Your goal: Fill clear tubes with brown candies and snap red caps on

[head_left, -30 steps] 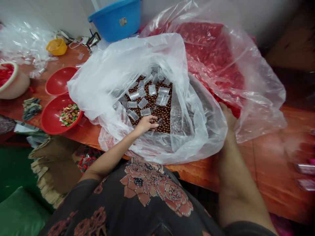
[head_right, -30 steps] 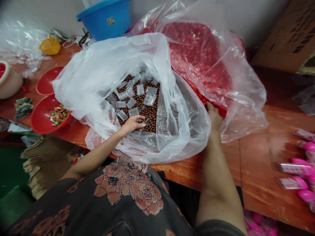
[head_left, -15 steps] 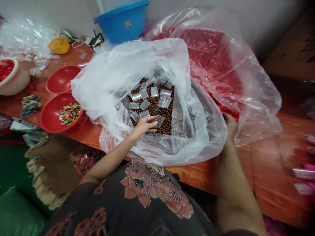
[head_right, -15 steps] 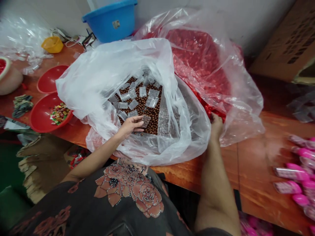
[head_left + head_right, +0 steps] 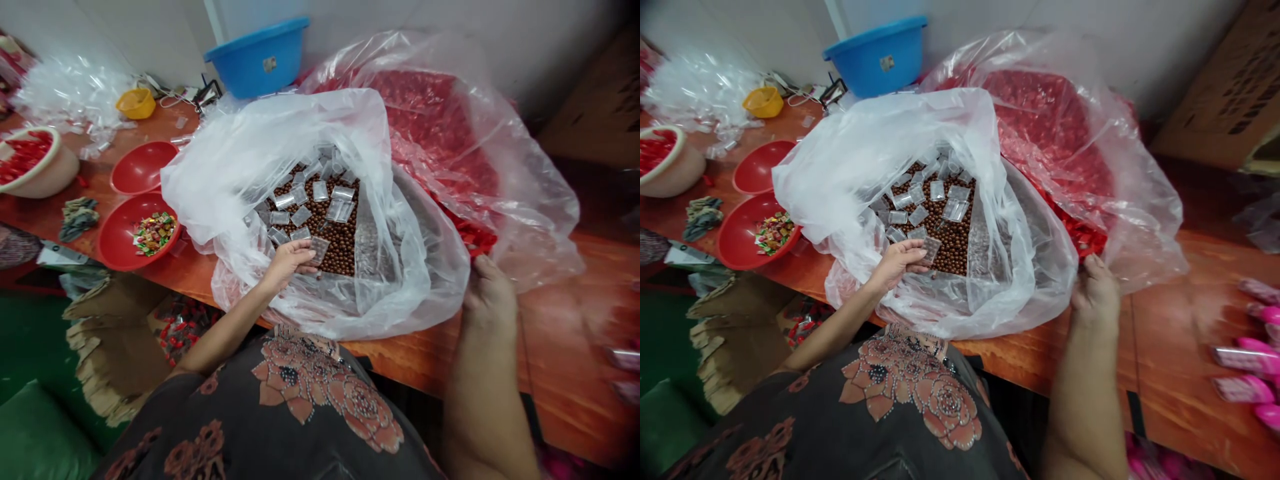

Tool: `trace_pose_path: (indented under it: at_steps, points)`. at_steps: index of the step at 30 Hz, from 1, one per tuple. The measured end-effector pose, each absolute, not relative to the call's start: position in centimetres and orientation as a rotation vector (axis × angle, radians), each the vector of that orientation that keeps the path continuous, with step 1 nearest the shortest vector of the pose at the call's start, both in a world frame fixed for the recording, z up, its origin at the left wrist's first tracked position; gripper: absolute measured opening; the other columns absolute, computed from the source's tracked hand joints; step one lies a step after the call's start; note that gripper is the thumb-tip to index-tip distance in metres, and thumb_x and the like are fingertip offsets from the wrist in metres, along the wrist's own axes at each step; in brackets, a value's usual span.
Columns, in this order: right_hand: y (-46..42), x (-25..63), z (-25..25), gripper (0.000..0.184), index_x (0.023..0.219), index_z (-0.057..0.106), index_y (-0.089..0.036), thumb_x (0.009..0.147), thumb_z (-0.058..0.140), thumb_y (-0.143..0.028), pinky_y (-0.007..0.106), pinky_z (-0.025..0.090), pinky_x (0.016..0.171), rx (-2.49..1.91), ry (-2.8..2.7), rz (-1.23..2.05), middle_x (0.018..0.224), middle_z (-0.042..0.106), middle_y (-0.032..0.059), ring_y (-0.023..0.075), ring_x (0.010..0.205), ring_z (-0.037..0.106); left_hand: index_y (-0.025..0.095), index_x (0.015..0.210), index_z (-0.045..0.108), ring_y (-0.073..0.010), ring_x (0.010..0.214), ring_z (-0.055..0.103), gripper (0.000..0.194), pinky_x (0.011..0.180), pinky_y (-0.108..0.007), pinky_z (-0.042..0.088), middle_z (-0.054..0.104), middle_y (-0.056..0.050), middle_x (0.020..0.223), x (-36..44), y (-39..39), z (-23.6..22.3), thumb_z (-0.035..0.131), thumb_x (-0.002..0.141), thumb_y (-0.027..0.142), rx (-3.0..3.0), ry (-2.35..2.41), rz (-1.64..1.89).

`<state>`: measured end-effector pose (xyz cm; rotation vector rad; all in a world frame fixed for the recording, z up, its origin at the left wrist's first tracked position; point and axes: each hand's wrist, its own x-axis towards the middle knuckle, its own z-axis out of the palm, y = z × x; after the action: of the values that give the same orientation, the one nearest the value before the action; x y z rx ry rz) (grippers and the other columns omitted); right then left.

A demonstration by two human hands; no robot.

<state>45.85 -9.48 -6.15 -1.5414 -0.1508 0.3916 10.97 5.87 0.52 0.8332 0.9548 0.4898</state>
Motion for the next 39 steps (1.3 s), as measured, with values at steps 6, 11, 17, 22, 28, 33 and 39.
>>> trace_pose_path:
  at_steps: [6, 11, 17, 22, 28, 33, 39]
  points:
    - [-10.1, 44.9, -3.7, 0.027, 0.095, 0.054, -0.024, 0.069, 0.053, -0.017, 0.028, 0.045, 0.067, -1.367, -0.132, 0.311, 0.082, 0.059, -0.0024, 0.0089, 0.061, 0.054, 0.011, 0.105, 0.062, -0.0135, 0.068, 0.070, 0.034, 0.060, -0.025, 0.059, 0.070, -0.004, 0.086, 9.9, 5.8, 0.0, 0.073, 0.073, 0.010, 0.816, 0.891, 0.534]
    - [-10.1, 42.7, 0.7, 0.019, 0.083, 0.055, -0.021, 0.064, 0.055, -0.020, 0.027, 0.037, 0.054, -1.200, -0.218, 0.158, 0.073, 0.057, -0.0005, 0.0104, 0.054, 0.051, 0.011, 0.107, 0.062, -0.0159, 0.071, 0.071, 0.040, 0.063, -0.027, 0.060, 0.070, -0.005, 0.089, 9.2, 5.5, 0.3, 0.076, 0.069, 0.011, 0.764, 0.839, 0.539]
    - [-8.7, 34.9, 4.1, 0.028, 0.084, 0.059, -0.021, 0.061, 0.073, -0.023, 0.024, 0.037, 0.049, -1.233, -0.391, 0.494, 0.063, 0.054, -0.0048, 0.0085, 0.052, 0.049, 0.012, 0.114, 0.064, -0.0170, 0.081, 0.070, 0.047, 0.067, -0.028, 0.058, 0.071, -0.008, 0.099, 9.0, 4.6, 1.3, 0.077, 0.068, 0.015, 0.787, 0.796, 0.512]
    - [-6.3, 28.2, 2.5, 0.026, 0.096, 0.062, -0.021, 0.081, 0.067, -0.042, 0.023, 0.047, 0.058, -1.377, -0.668, 0.825, 0.091, 0.067, 0.0014, 0.0095, 0.070, 0.059, 0.013, 0.115, 0.066, -0.0185, 0.089, 0.067, 0.050, 0.071, -0.029, 0.057, 0.071, -0.010, 0.107, 9.0, 4.4, 1.2, 0.078, 0.066, 0.016, 0.836, 0.785, 0.509]
    - [-4.7, 24.5, 1.5, 0.026, 0.101, 0.058, -0.026, 0.083, 0.065, -0.043, 0.026, 0.053, 0.067, -1.302, -0.784, 0.955, 0.111, 0.067, 0.0010, 0.0116, 0.082, 0.061, 0.014, 0.115, 0.068, -0.0169, 0.086, 0.066, 0.055, 0.075, -0.031, 0.057, 0.071, -0.010, 0.107, 9.1, 3.5, 1.8, 0.082, 0.061, 0.016, 0.885, 0.726, 0.502]
    - [-4.4, 24.6, 1.1, 0.034, 0.099, 0.057, -0.026, 0.073, 0.077, -0.035, 0.026, 0.054, 0.078, -1.286, -0.685, 0.812, 0.098, 0.067, -0.0024, 0.0110, 0.085, 0.063, 0.016, 0.120, 0.066, -0.0170, 0.088, 0.067, 0.058, 0.077, -0.031, 0.056, 0.071, -0.009, 0.110, 9.5, 2.8, 2.7, 0.082, 0.065, 0.021, 0.954, 0.694, 0.523]
    - [-3.4, 24.7, -0.6, 0.045, 0.094, 0.051, -0.025, 0.064, 0.082, -0.036, 0.025, 0.054, 0.062, -1.216, -0.550, 1.018, 0.083, 0.066, -0.0047, 0.0102, 0.066, 0.061, 0.016, 0.125, 0.063, -0.0216, 0.101, 0.066, 0.056, 0.076, -0.029, 0.055, 0.066, -0.013, 0.123, 9.8, 3.4, 2.1, 0.078, 0.071, 0.026, 1.010, 0.648, 0.422]
